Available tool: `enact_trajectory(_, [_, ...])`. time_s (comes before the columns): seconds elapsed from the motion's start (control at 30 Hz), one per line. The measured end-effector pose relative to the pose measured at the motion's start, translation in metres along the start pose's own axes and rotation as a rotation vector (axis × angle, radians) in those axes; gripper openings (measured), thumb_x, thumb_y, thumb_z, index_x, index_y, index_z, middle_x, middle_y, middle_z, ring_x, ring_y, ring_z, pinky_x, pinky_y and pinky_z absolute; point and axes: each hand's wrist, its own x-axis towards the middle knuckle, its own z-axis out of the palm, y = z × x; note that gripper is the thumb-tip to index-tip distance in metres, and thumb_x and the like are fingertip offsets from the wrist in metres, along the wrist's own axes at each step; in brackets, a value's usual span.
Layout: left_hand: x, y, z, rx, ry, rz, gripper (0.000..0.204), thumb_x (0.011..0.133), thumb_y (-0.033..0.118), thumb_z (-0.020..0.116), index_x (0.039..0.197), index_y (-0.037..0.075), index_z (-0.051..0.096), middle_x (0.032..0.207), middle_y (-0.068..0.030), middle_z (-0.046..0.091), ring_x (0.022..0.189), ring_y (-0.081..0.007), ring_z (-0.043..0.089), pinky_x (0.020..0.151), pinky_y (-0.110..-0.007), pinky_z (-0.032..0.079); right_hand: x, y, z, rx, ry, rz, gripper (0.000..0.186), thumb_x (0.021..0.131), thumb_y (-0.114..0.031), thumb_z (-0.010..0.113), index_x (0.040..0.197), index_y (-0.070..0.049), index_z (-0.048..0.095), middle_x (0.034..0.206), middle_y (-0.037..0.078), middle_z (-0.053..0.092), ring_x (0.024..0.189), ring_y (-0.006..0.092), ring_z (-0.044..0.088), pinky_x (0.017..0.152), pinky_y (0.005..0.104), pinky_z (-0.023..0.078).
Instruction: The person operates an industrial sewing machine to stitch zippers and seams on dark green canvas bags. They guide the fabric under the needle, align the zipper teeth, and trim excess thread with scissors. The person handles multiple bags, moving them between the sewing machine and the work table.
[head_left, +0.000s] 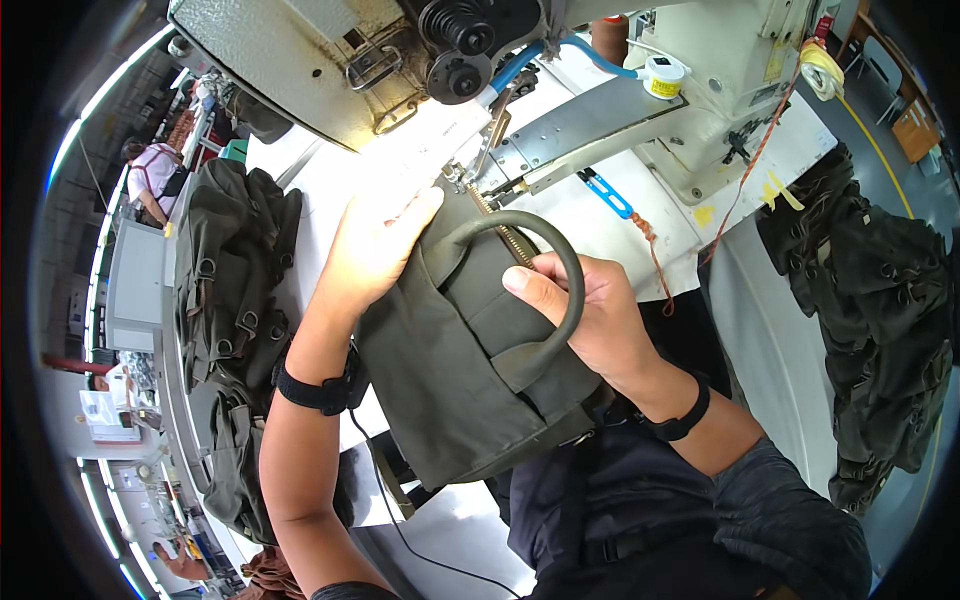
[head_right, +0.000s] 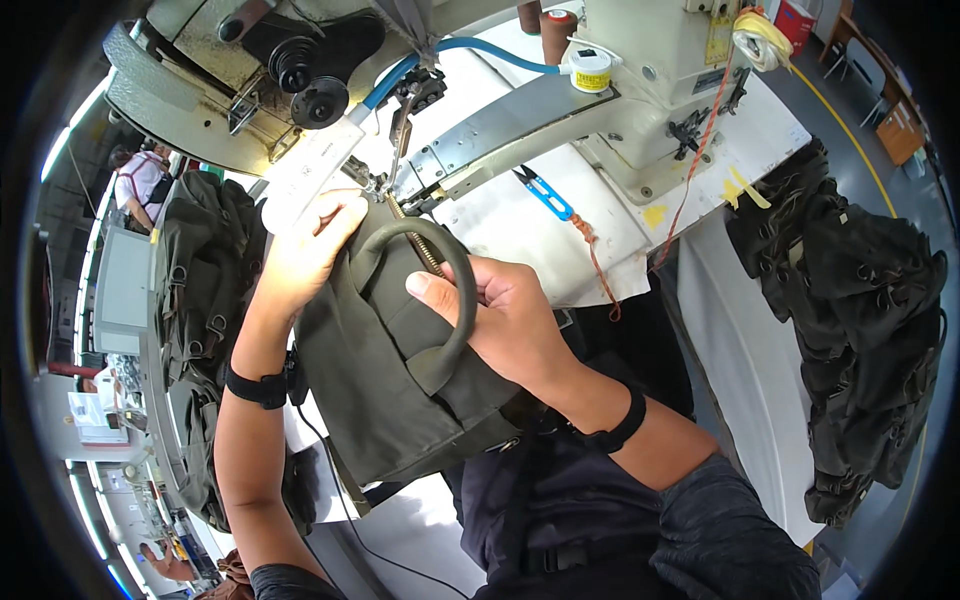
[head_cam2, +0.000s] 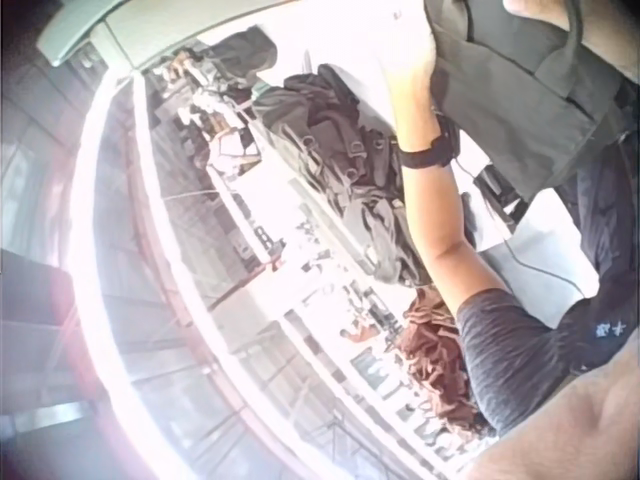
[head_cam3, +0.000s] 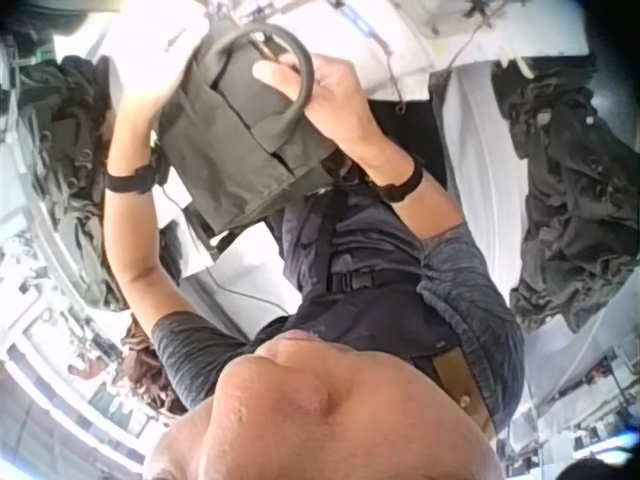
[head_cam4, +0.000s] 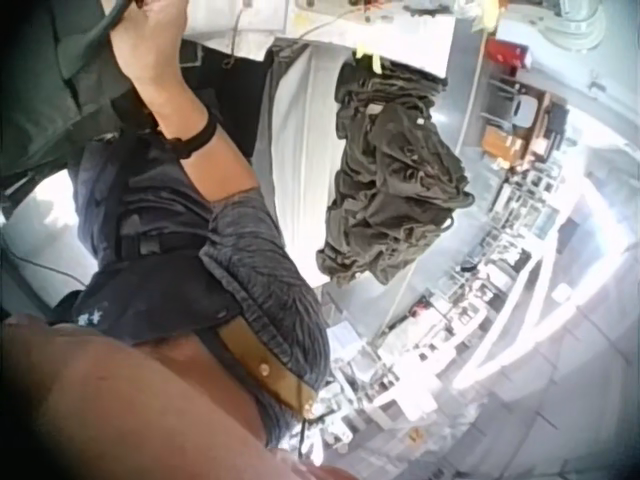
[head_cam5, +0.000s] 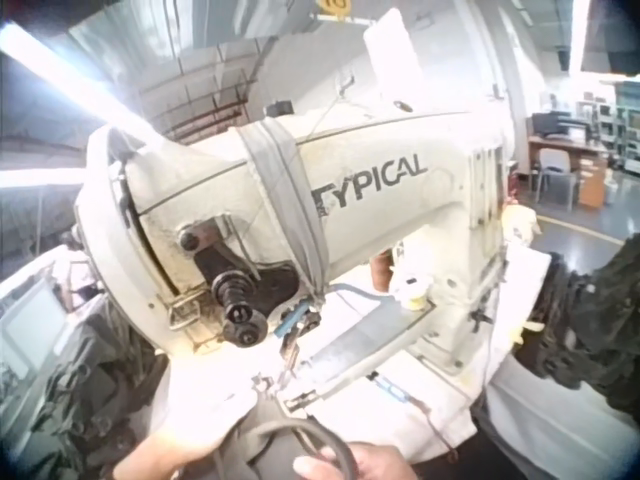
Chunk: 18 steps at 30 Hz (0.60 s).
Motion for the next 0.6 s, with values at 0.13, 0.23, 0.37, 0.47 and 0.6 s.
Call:
enact_trajectory(0.13, [0.002, -0.009, -0.003, 0.061, -0.015, -0.087, 0.029, 0.102, 0.021, 0.067, 0.113, -0.004, 0.073, 0.096, -0.0056, 0.073, 0.091, -0.0129, 0.064, 0.085, -0.030, 0.052, 0.002, 0.004, -0.003, -0.056, -0.009, 0.022, 0.030, 0.104, -0.022, 0.071, 0.083, -0.002, 0.068, 0.069, -0.011, 0.044, 0.066, 0.0006, 0.037, 0.056, 0.0239, 0.030])
enact_trajectory(0.23, [0.001, -0.010, -0.003, 0.042, 0.000, 0.064, 0.024, 0.101, 0.017, 0.067, 0.107, -0.005, 0.073, 0.092, -0.0081, 0.075, 0.087, -0.0143, 0.067, 0.084, -0.029, 0.053, 0.002, 0.005, -0.001, -0.065, 0.008, -0.010, 0.029, 0.103, -0.021, 0.072, 0.082, -0.001, 0.069, 0.068, -0.011, 0.045, 0.065, 0.0006, 0.038, 0.056, 0.0244, 0.030])
enact_trajectory(0.37, [-0.001, -0.003, 0.000, -0.065, 0.002, 0.084, 0.018, 0.101, 0.010, 0.067, 0.109, -0.005, 0.073, 0.097, -0.0115, 0.076, 0.090, -0.0186, 0.070, 0.085, -0.032, 0.055, 0.002, 0.006, -0.001, -0.057, 0.024, -0.007, 0.029, 0.102, -0.017, 0.072, 0.080, 0.001, 0.069, 0.067, -0.010, 0.046, 0.063, 0.0010, 0.038, 0.055, 0.0251, 0.031])
enact_trajectory(0.47, [0.002, -0.006, 0.001, -0.115, -0.006, 0.123, 0.019, 0.101, 0.009, 0.066, 0.111, -0.005, 0.072, 0.099, -0.0114, 0.075, 0.091, -0.0178, 0.069, 0.085, -0.032, 0.055, 0.002, 0.005, 0.003, -0.042, 0.049, -0.044, 0.029, 0.102, -0.016, 0.073, 0.079, 0.001, 0.068, 0.066, -0.010, 0.046, 0.063, 0.0008, 0.037, 0.054, 0.0250, 0.030])
enact_trajectory(0.6, [0.009, -0.015, -0.005, -0.047, 0.012, 0.197, 0.021, 0.099, 0.008, 0.064, 0.113, -0.005, 0.071, 0.100, -0.0079, 0.073, 0.091, -0.0139, 0.064, 0.086, -0.030, 0.053, 0.012, 0.007, 0.003, -0.052, 0.050, -0.035, 0.028, 0.100, -0.015, 0.074, 0.078, 0.000, 0.067, 0.066, -0.010, 0.045, 0.063, 0.0003, 0.036, 0.054, 0.0241, 0.029])
